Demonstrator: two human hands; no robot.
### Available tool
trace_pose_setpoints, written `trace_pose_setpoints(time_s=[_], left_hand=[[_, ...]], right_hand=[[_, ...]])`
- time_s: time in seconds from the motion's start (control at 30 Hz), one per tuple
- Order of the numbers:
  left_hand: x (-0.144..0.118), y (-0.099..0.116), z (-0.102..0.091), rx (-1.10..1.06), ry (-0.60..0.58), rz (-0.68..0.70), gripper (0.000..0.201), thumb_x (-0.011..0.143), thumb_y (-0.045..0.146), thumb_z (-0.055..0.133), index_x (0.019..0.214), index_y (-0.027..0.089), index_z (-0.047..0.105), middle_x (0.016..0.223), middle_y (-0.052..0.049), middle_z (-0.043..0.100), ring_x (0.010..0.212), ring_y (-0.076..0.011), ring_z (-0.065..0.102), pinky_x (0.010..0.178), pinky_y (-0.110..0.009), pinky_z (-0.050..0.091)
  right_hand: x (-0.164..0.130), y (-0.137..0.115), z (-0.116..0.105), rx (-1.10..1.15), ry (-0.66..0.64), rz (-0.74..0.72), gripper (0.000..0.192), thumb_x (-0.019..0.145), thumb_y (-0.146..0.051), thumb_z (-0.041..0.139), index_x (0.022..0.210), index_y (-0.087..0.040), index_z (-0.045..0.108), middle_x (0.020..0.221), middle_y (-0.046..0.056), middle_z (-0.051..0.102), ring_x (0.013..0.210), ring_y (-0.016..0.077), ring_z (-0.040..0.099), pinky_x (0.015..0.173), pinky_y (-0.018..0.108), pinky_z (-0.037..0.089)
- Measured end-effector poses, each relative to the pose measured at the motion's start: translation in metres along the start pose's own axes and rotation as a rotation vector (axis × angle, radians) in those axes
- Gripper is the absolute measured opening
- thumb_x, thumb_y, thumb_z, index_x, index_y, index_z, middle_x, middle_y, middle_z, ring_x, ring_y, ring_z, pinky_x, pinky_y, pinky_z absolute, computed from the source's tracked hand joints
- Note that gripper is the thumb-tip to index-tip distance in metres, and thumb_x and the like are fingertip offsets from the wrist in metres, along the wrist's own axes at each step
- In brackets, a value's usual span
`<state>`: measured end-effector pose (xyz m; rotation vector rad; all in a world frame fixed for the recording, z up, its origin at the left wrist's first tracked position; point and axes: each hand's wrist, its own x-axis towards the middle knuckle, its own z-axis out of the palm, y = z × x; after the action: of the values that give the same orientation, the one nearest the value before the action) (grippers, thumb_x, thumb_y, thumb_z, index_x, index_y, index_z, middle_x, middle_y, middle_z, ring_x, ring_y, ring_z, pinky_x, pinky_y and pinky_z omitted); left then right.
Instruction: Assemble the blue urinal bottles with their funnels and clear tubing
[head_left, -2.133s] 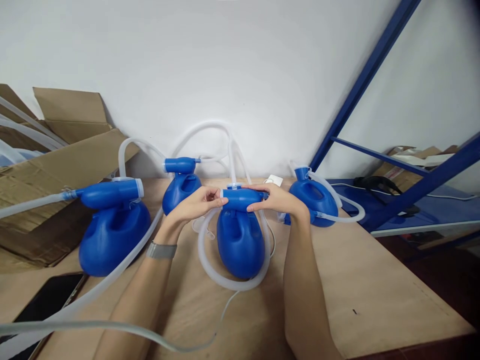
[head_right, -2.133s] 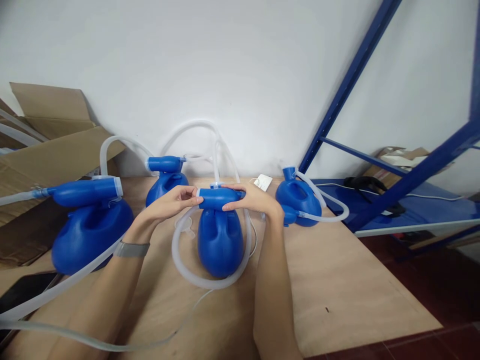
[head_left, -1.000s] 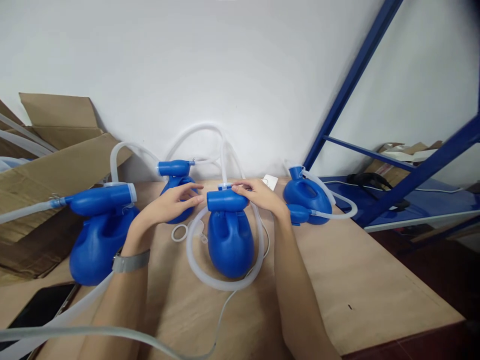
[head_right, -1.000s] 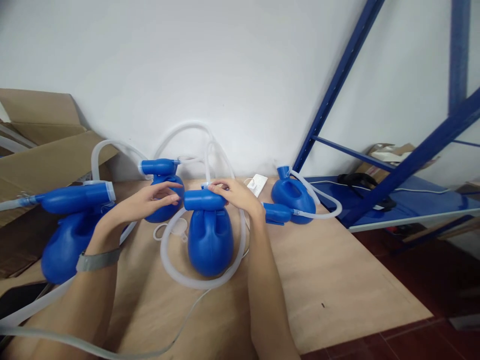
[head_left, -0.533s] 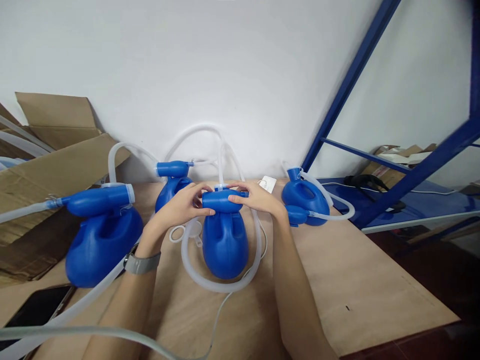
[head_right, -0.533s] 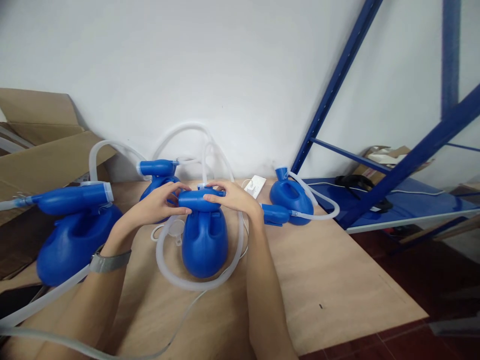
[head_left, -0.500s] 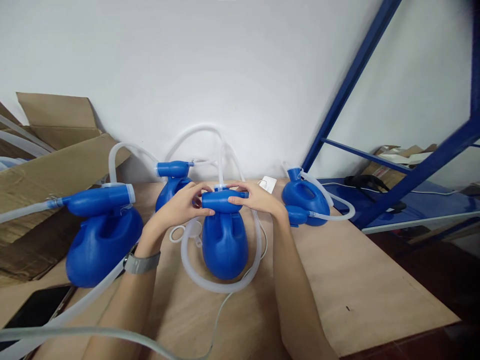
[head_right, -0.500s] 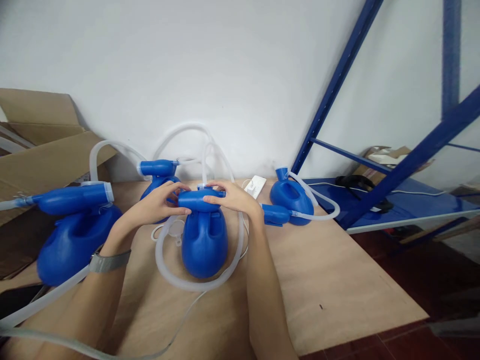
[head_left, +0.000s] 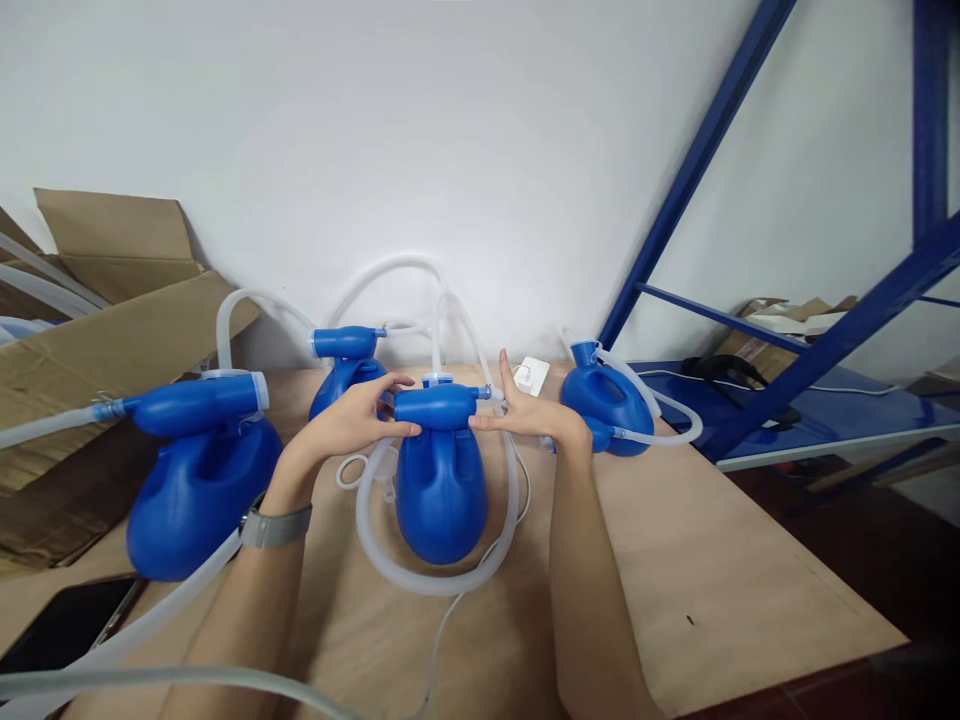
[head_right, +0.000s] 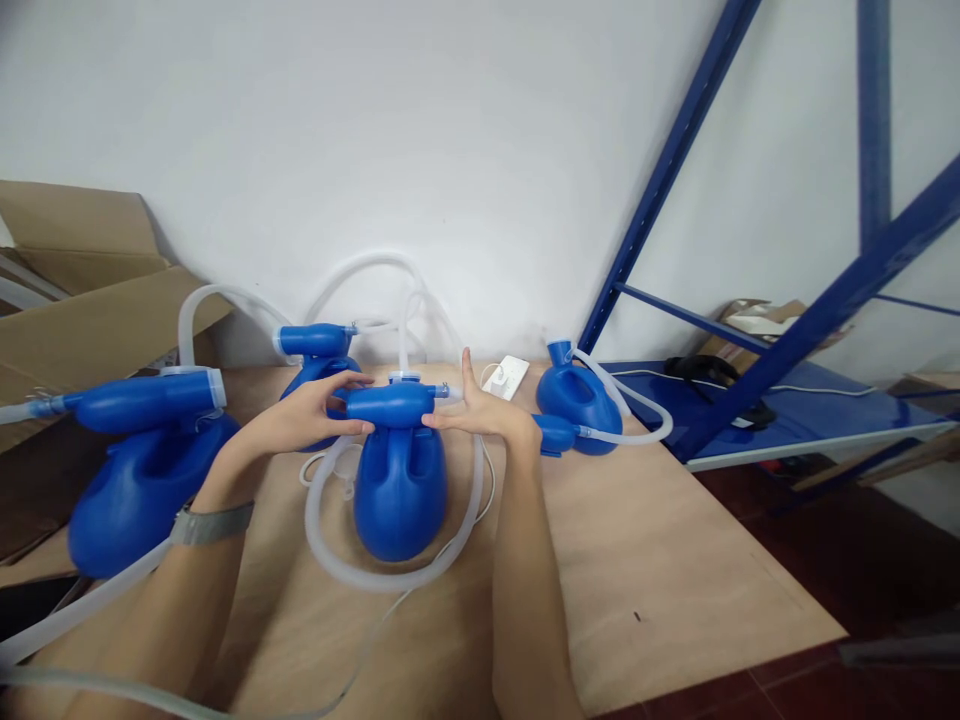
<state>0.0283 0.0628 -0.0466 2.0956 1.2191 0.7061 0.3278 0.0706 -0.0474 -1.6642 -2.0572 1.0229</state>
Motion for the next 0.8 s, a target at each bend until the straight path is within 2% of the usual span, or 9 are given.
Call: trace_pose_setpoints(time_s=[0.07,0.13,0.17,0.23,0.27,0.37,0.47,0.6,0.8], left_hand=[[-0.001,0.001,-0.001,-0.005,-0.013,-0.018,0.071,0.072,0.064,0.08,0.126,0.023,0.062,0.123,-0.008,0.071,0.1,-0.0303,0.07,0.091,-0.044,0.059],[-0.001,0.002,-0.001,-0.026,-0.043,-0.04,0.067,0.072,0.064,0.08,0.122,0.022,0.065,0.114,-0.007,0.074,0.097,-0.0303,0.072,0.089,-0.044,0.06],[-0.001,0.001,-0.002,-0.046,-0.06,-0.048,0.066,0.072,0.064,0.08,0.121,0.022,0.065,0.112,-0.007,0.075,0.095,-0.0303,0.072,0.088,-0.043,0.06],[-0.001,0.0,-0.002,-0.077,-0.08,-0.053,0.064,0.073,0.064,0.08,0.12,0.022,0.065,0.11,-0.006,0.076,0.094,-0.0301,0.074,0.083,-0.041,0.061],[-0.001,-0.001,-0.002,-0.08,-0.081,-0.047,0.063,0.073,0.063,0.079,0.119,0.023,0.066,0.11,-0.006,0.076,0.094,-0.0301,0.074,0.082,-0.04,0.062],[0.0,-0.005,-0.002,-0.016,-0.046,-0.022,0.059,0.072,0.063,0.079,0.113,0.021,0.067,0.106,-0.006,0.076,0.092,-0.0294,0.073,0.08,-0.039,0.06],[0.0,-0.009,-0.003,0.053,0.006,-0.022,0.061,0.071,0.065,0.078,0.111,0.02,0.065,0.1,-0.006,0.074,0.088,-0.0285,0.072,0.079,-0.04,0.059],[0.0,-0.01,-0.005,0.038,-0.017,-0.011,0.064,0.07,0.066,0.077,0.111,0.02,0.064,0.104,-0.007,0.073,0.09,-0.0286,0.072,0.079,-0.04,0.059],[-0.008,-0.006,-0.019,0.16,-0.016,-0.025,0.063,0.066,0.066,0.079,0.109,0.021,0.067,0.094,-0.004,0.074,0.088,-0.0281,0.071,0.078,-0.038,0.058]], right_hand=[[-0.004,-0.003,-0.003,-0.116,-0.033,0.095,0.12,0.062,-0.082,0.078,0.159,-0.023,0.039,0.133,0.017,0.07,0.126,0.0381,0.064,0.101,0.049,0.054],[-0.01,-0.011,-0.004,-0.246,-0.089,0.169,0.097,0.064,-0.088,0.071,0.13,-0.017,0.068,0.11,0.016,0.077,0.101,0.0383,0.074,0.082,0.045,0.059],[-0.014,-0.017,-0.003,-0.295,-0.113,0.179,0.086,0.066,-0.09,0.067,0.11,-0.016,0.076,0.095,0.015,0.078,0.089,0.0369,0.075,0.074,0.043,0.059],[-0.02,-0.032,0.004,-0.362,-0.104,0.14,0.073,0.069,-0.09,0.064,0.081,-0.019,0.076,0.071,0.011,0.073,0.074,0.0346,0.073,0.066,0.041,0.055],[-0.021,-0.04,0.01,-0.382,-0.073,0.1,0.069,0.069,-0.09,0.065,0.075,-0.021,0.074,0.066,0.01,0.071,0.073,0.0345,0.073,0.065,0.04,0.054],[-0.018,-0.06,0.031,-0.431,0.021,0.031,0.065,0.063,-0.087,0.073,0.076,-0.023,0.075,0.071,0.012,0.073,0.082,0.0383,0.073,0.068,0.041,0.053],[-0.008,-0.069,0.044,-0.41,-0.036,0.068,0.069,0.063,-0.087,0.073,0.078,-0.02,0.077,0.079,0.016,0.076,0.082,0.039,0.074,0.069,0.042,0.054],[-0.001,-0.071,0.045,-0.36,-0.113,0.118,0.064,0.068,-0.08,0.074,0.088,-0.019,0.077,0.077,0.012,0.077,0.066,0.0307,0.074,0.061,0.037,0.053],[0.004,-0.061,0.044,-0.276,-0.121,0.097,0.035,0.076,-0.059,0.074,0.076,-0.024,0.071,0.05,0.0,0.065,0.036,0.02,0.061,0.042,0.031,0.047]])
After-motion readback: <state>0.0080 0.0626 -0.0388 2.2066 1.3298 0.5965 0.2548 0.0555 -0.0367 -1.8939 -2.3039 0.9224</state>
